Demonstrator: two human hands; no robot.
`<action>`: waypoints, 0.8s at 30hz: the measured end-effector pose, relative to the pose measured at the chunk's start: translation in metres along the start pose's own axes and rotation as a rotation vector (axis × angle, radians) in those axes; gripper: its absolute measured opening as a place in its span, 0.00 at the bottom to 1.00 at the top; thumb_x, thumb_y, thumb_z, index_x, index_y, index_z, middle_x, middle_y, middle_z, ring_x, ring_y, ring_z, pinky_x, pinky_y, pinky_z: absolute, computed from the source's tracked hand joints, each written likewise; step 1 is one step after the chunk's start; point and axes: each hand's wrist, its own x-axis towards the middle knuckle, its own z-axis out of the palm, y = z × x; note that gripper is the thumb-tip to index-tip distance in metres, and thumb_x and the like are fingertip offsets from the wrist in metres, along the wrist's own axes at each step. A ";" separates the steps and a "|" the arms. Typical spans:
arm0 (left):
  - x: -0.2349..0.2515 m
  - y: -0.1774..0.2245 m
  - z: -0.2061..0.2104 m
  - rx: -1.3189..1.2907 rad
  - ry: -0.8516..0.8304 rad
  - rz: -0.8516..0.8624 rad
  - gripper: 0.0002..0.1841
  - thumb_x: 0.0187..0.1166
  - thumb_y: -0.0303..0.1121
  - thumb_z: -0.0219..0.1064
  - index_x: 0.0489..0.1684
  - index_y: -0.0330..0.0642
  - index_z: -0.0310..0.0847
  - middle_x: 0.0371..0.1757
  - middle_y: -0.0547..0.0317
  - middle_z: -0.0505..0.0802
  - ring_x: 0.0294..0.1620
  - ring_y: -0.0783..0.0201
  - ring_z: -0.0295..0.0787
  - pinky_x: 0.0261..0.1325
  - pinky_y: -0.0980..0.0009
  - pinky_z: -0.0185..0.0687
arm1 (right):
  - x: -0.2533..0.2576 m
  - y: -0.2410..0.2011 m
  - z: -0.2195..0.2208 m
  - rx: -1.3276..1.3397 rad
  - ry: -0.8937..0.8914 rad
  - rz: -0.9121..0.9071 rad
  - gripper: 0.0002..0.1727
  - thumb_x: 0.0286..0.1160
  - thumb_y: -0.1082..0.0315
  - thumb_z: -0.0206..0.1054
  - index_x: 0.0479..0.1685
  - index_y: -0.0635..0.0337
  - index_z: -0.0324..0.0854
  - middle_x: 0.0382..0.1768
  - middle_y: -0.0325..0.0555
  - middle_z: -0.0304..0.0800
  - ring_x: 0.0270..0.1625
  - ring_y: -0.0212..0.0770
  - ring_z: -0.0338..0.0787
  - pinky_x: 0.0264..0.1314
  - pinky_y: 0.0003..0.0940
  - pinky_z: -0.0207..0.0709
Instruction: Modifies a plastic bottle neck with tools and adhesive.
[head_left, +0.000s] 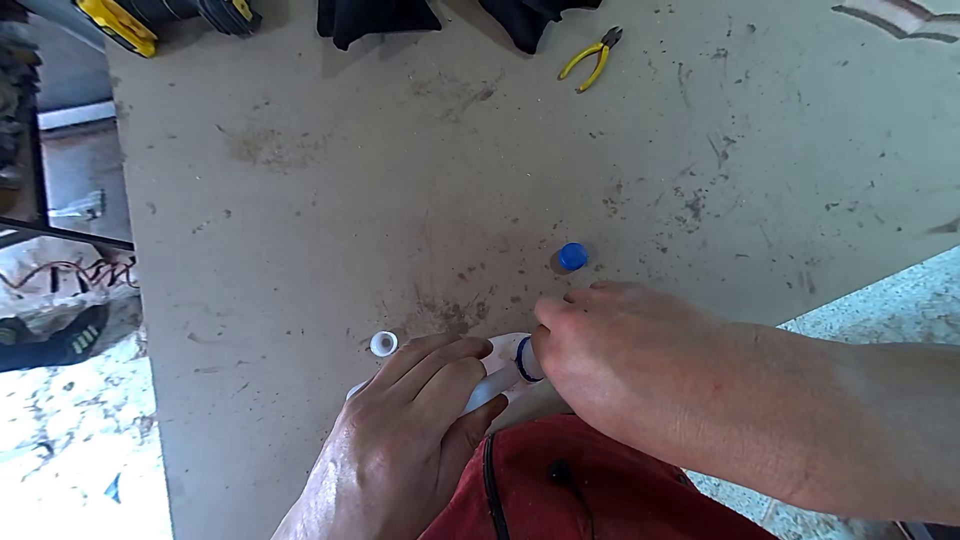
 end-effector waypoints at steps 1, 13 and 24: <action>0.000 0.000 0.000 0.000 -0.001 -0.002 0.17 0.87 0.49 0.62 0.42 0.47 0.88 0.58 0.61 0.95 0.68 0.62 0.89 0.67 0.64 0.88 | 0.000 0.000 0.000 0.000 0.002 0.000 0.02 0.62 0.68 0.69 0.32 0.50 0.83 0.35 0.42 0.78 0.31 0.41 0.82 0.24 0.34 0.79; -0.001 0.000 0.000 -0.005 0.005 0.001 0.16 0.87 0.48 0.62 0.43 0.47 0.89 0.57 0.61 0.95 0.67 0.62 0.89 0.67 0.64 0.88 | 0.001 -0.001 -0.002 0.003 -0.006 0.013 0.04 0.60 0.67 0.71 0.34 0.50 0.84 0.35 0.41 0.78 0.31 0.41 0.83 0.26 0.34 0.80; -0.002 -0.002 -0.001 -0.008 0.021 0.003 0.16 0.87 0.49 0.62 0.44 0.48 0.88 0.57 0.61 0.95 0.67 0.63 0.89 0.68 0.65 0.88 | 0.008 -0.004 -0.008 -0.009 -0.151 0.060 0.01 0.71 0.66 0.71 0.37 0.49 0.87 0.38 0.39 0.81 0.38 0.39 0.86 0.36 0.33 0.84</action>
